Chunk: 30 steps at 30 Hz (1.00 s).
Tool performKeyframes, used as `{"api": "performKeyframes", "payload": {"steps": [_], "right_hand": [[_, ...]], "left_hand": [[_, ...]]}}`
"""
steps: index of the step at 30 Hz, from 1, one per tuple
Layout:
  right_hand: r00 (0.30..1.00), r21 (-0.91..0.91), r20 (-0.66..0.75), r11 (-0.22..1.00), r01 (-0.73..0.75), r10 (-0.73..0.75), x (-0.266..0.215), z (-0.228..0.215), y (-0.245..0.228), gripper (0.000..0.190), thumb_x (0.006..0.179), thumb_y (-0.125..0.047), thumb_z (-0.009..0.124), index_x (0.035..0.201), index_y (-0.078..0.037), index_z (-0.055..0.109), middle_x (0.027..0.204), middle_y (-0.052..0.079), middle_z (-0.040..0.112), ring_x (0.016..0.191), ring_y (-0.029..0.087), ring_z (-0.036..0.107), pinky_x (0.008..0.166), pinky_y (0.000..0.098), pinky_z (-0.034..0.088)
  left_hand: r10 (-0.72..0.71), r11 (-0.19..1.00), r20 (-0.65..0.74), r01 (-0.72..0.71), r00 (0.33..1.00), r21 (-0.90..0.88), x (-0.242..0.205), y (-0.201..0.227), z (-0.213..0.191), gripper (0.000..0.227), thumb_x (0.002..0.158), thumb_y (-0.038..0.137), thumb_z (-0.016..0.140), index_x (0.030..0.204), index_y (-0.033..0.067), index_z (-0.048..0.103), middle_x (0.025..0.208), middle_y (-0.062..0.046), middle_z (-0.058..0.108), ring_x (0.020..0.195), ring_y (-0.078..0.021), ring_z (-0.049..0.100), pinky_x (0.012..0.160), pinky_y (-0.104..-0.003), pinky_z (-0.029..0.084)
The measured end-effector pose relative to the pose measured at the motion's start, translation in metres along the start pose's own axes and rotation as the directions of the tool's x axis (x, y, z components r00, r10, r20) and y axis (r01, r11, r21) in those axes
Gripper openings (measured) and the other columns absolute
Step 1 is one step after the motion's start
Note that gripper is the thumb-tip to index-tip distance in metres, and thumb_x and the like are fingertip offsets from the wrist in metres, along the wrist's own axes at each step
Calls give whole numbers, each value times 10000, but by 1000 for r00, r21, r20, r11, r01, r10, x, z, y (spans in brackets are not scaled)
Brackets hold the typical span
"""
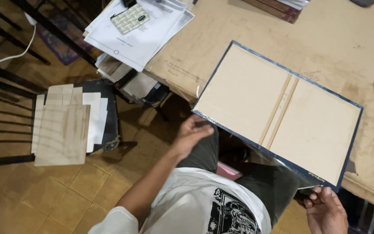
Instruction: The person applies white adhesive to the edges of a rectangular board using a brush, then smooths the surface with both hands. The person repeats the application and smoothing process on different sections of the board.
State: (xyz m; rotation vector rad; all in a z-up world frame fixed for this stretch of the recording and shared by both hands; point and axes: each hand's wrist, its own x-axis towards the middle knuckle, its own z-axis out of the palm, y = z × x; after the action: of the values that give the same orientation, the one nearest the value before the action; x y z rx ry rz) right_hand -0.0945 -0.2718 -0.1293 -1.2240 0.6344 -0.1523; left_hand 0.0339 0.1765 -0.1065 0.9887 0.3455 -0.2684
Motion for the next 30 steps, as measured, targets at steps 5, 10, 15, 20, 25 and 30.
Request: {"api": "performKeyframes", "payload": {"steps": [5, 10, 15, 20, 25, 30], "right_hand": [[998, 49, 51, 998, 26, -28, -5, 4, -3, 132, 1102, -280, 643, 1009, -186, 632, 1001, -44, 693, 806, 55, 606, 658, 238, 427], [1000, 23, 11, 1000, -20, 20, -3, 2, -4, 147, 1089, -316, 663, 1004, -198, 645, 987, -53, 685, 803, 69, 574, 661, 253, 404], [999, 44, 38, 998, -33, 32, 3, -3, -1, 168, 1108, -328, 644, 974, -228, 628, 980, -71, 682, 800, 59, 597, 651, 246, 437], [999, 26, 22, 999, -31, 30, 3, 1, 0, 244, 1106, -365, 660, 905, -245, 591, 994, -84, 652, 829, 61, 572, 653, 248, 421], [996, -27, -81, 999, -38, 36, -3, 11, -4, 171, 1117, -368, 654, 1019, -231, 626, 981, -77, 661, 803, 71, 568, 634, 259, 421], [999, 33, 42, 999, -14, 13, 12, -13, 10, 160, 1112, -323, 628, 984, -240, 579, 1015, -79, 653, 823, 47, 590, 645, 242, 424]], "left_hand": [[-43, 927, 52, 59, 998, -369, 29, -58, 10, 498, 757, -104, 684, 1132, 158, 488, 1194, -78, 607, 1132, -296, 647, 972, -440, 570], [51, 904, 100, -3, 994, -427, 34, -48, 10, 151, 749, 24, 755, 795, 138, 668, 849, -3, 674, 909, -195, 640, 833, -370, 552], [19, 933, 84, 12, 996, -359, 27, -35, -5, 86, 873, 52, 775, 897, 103, 711, 860, -53, 734, 859, -185, 713, 838, -303, 571], [148, 965, 22, -139, 989, -221, 13, -23, -10, 224, 866, 49, 804, 1053, 60, 681, 894, -82, 748, 800, -161, 723, 807, -278, 608], [205, 958, 47, -191, 978, -213, 2, -4, -13, 126, 930, 29, 740, 1051, 53, 764, 957, -54, 748, 855, -145, 689, 833, -284, 630], [204, 957, -46, -209, 978, -201, 5, 5, -19, 103, 953, 144, 736, 1002, 56, 753, 871, -76, 758, 801, -170, 729, 766, -290, 626]]}}
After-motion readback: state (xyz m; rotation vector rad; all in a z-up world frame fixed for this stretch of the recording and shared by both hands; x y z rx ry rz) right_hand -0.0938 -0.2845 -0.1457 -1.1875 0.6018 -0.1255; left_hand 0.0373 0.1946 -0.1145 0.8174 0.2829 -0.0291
